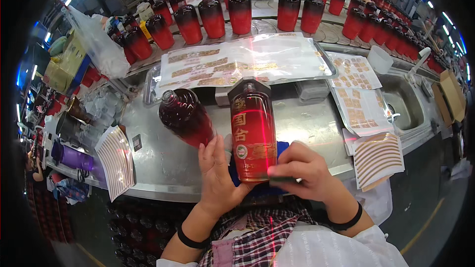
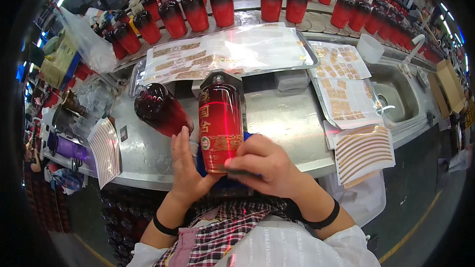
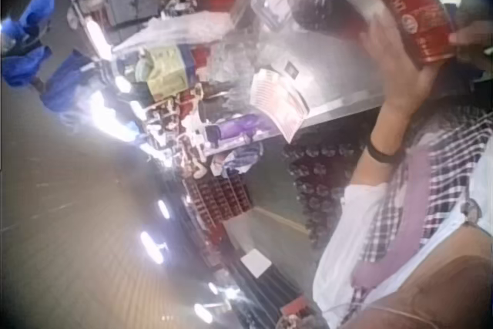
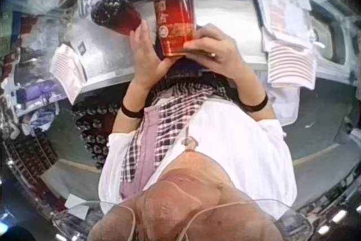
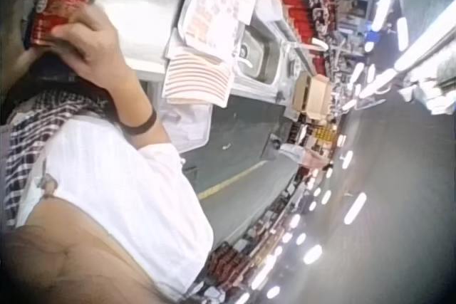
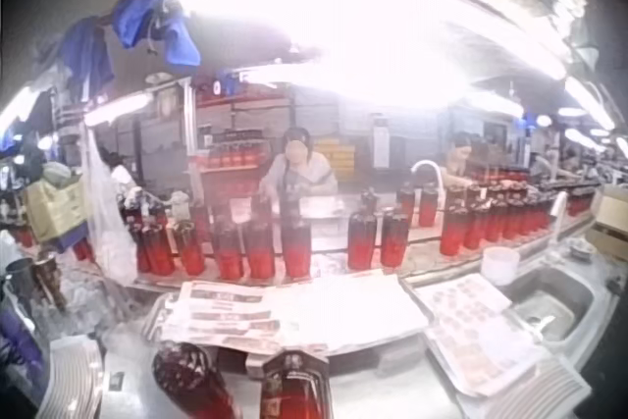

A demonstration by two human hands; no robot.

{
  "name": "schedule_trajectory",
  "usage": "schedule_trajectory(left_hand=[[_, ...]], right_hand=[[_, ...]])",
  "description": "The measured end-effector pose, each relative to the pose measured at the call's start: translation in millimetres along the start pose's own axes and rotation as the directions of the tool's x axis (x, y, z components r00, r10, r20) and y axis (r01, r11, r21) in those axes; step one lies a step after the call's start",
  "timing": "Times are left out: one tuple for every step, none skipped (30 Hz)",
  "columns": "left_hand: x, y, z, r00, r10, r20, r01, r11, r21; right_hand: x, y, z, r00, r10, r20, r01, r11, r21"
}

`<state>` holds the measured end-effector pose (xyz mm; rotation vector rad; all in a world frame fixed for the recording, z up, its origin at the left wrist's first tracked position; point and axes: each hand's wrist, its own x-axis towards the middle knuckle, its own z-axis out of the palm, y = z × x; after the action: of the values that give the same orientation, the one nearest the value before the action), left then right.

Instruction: The person picks up a bottle from a pallet, places it on a stand, and wipes it with a cloth. They peel a label from a tray, apply it to the bottle, smooth it with a scraper, and then place the bottle on a conveyor belt.

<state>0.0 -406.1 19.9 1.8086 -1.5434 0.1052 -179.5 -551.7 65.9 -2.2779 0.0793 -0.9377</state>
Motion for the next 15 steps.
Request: schedule_trajectory(left_hand=[[0.5,0.0,-3.7,0.999,0.037,-0.016,-0.036,0.997,0.063],[-0.1,-0.5,-5.3,0.997,0.075,-0.029,-0.071,0.989,0.126],[0.3,-0.1,-4.5,0.996,0.08,-0.032,-0.075,0.989,0.127],[-0.6,-0.2,-1.9,0.998,0.061,-0.022,-0.059,0.995,0.086],[-1.7,-0.5,1.2,0.999,0.044,-0.011,-0.043,0.998,0.044],[-5.1,-2.9,5.4,1.0,-0.005,0.002,0.005,1.0,-0.009],[-5.8,-5.0,5.3,1.0,-0.007,0.0,0.007,1.0,-0.007],[-6.1,-7.1,4.6,1.0,-0.012,0.008,0.012,1.0,-0.01],[-5.2,-7.7,5.3,1.0,-0.013,0.016,0.014,1.0,-0.017],[-4.1,-5.5,3.8,1.0,-0.01,0.015,0.01,1.0,-0.02],[-2.7,-1.5,0.2,1.0,0.012,0.01,-0.012,1.0,0.02],[-1.1,0.0,-2.4,0.999,0.034,0.006,-0.034,0.997,0.062],[-0.5,-0.6,-2.5,0.999,0.038,0.003,-0.038,0.997,0.064],[-0.1,-1.7,-2.4,0.999,0.042,0.005,-0.042,0.998,0.051],[-2.5,-2.1,-1.5,0.999,0.039,0.01,-0.039,0.999,0.037]], right_hand=[[1.8,-4.7,-0.7,0.992,-0.036,0.121,0.011,0.98,0.201],[2.6,-5.7,0.9,0.998,-0.012,0.069,0.0,0.986,0.169],[1.1,-2.5,0.8,0.998,-0.016,0.067,0.004,0.986,0.165],[-2.2,4.0,2.0,0.999,0.008,-0.031,-0.009,1.0,-0.027],[-4.1,6.9,2.0,0.991,0.013,-0.132,-0.041,0.976,-0.216],[-6.0,5.2,4.7,0.995,0.004,-0.1,-0.022,0.984,-0.177],[-3.4,3.2,4.1,0.995,0.002,-0.098,-0.019,0.984,-0.175],[0.0,-1.1,2.2,1.0,-0.007,0.008,0.007,1.0,-0.005],[2.0,-4.4,-0.6,0.994,-0.031,0.109,0.013,0.987,0.161],[2.1,-6.1,-1.1,0.999,-0.008,0.044,0.004,0.995,0.099],[-0.1,-3.4,-0.6,0.999,-0.009,0.042,0.005,0.995,0.095],[-2.3,2.4,1.3,0.999,0.001,-0.036,-0.004,0.997,-0.075],[-3.4,5.4,2.4,0.993,-0.001,-0.116,-0.027,0.97,-0.24],[-2.2,2.6,1.7,0.999,-0.016,-0.047,0.007,0.985,-0.174],[-0.8,-0.8,1.2,0.999,-0.015,-0.045,0.006,0.985,-0.172]])
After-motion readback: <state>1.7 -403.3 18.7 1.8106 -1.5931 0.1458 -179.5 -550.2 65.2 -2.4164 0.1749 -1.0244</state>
